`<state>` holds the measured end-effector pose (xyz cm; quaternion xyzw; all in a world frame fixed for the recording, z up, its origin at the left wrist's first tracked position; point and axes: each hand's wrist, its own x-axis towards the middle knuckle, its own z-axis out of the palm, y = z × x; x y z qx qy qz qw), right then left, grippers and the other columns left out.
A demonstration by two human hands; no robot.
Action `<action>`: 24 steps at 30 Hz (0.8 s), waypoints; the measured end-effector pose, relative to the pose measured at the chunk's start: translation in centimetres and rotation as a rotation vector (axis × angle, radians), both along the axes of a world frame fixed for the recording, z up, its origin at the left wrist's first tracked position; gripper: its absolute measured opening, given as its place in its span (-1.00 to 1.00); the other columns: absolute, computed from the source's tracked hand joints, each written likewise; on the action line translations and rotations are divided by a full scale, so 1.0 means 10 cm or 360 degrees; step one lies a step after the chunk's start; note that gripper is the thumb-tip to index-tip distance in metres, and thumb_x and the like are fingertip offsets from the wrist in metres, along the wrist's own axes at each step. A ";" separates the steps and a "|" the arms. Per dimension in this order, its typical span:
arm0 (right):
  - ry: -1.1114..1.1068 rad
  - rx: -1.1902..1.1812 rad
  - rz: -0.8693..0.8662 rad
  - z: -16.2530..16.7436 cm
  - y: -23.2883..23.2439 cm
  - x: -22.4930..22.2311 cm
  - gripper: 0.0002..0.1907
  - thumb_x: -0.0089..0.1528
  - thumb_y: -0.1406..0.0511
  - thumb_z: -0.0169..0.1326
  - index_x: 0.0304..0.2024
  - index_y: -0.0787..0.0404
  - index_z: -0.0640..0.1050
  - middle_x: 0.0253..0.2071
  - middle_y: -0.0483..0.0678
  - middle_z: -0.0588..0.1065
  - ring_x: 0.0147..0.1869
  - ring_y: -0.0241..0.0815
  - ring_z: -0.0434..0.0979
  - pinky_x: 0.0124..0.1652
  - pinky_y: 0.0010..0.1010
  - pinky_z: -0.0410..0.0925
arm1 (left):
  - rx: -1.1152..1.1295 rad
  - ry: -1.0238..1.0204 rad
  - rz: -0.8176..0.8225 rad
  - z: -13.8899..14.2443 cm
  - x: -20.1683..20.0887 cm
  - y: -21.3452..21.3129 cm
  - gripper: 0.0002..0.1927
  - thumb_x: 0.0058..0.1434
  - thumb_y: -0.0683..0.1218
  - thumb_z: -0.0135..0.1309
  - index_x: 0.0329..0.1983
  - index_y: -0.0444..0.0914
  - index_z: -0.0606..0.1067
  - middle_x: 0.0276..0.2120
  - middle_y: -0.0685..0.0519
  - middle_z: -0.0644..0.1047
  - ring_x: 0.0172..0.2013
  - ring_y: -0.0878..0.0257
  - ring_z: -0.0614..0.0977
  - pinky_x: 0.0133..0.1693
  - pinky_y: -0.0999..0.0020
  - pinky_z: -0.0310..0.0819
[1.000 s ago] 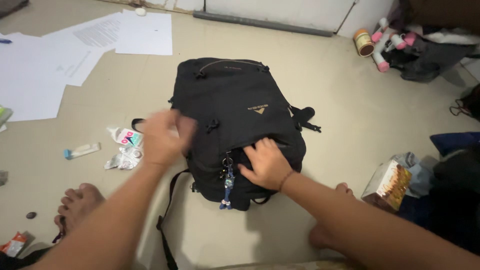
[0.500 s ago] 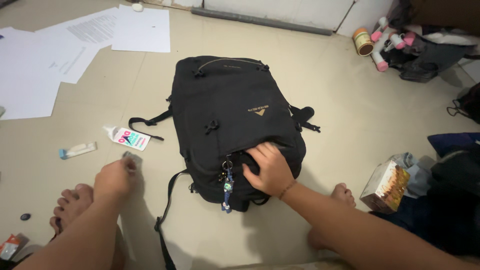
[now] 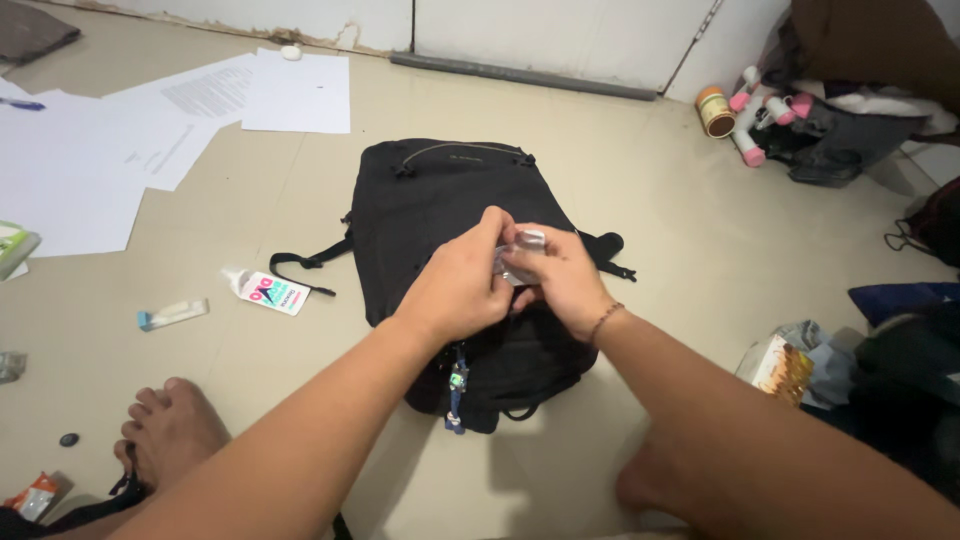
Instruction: The person sits on the floor and zips the pockets of a backpack closed, then reopens the main compartment and removes a plush drawstring pouch, a black toiletry bag, bottles, and a tumbler, laying the items on the floor beside the bag.
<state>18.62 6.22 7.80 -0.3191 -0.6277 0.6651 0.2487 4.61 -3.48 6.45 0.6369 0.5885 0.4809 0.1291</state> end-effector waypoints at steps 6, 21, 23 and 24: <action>-0.0215 0.1197 -0.0431 -0.31 -0.15 0.29 -0.83 0.34 0.42 0.06 -0.03 0.29 0.58 -0.20 0.08 0.68 -0.26 -0.20 0.70 -0.25 -0.39 0.52 | 0.0773 0.0271 0.0116 -0.08 0.12 -0.21 -0.27 -0.13 -0.27 0.16 0.20 -0.33 0.27 0.16 -0.28 0.40 0.23 -0.23 0.43 0.23 0.02 0.38; -0.1235 0.2051 -0.0052 -1.24 0.26 0.23 -0.84 0.26 0.31 0.06 -0.26 0.21 0.64 -0.22 0.14 0.59 -0.04 0.18 0.57 -0.03 -0.03 0.40 | 0.0535 0.0543 0.0258 -0.47 -0.09 -0.18 -0.90 0.21 -0.16 0.19 -0.27 -0.22 0.49 -0.36 0.06 0.58 -0.31 0.08 0.64 -0.25 0.18 0.53; -0.1410 0.1997 0.0109 -1.27 0.41 0.13 -0.71 0.30 0.21 0.03 -0.38 0.23 0.64 -0.28 0.19 0.59 -0.12 0.21 0.59 -0.08 0.00 0.42 | 0.0506 0.0517 0.0268 -0.45 -0.09 -0.18 -0.90 0.20 -0.17 0.18 -0.27 -0.21 0.49 -0.37 0.05 0.58 -0.30 0.06 0.64 -0.25 0.17 0.53; -0.1497 0.1965 0.0192 -1.27 0.46 0.10 -0.63 0.32 0.16 0.02 -0.43 0.25 0.64 -0.31 0.21 0.59 -0.17 0.22 0.60 -0.10 0.02 0.43 | 0.0490 0.0503 0.0273 -0.44 -0.08 -0.18 -0.91 0.20 -0.17 0.18 -0.27 -0.21 0.49 -0.37 0.04 0.57 -0.30 0.05 0.64 -0.25 0.17 0.53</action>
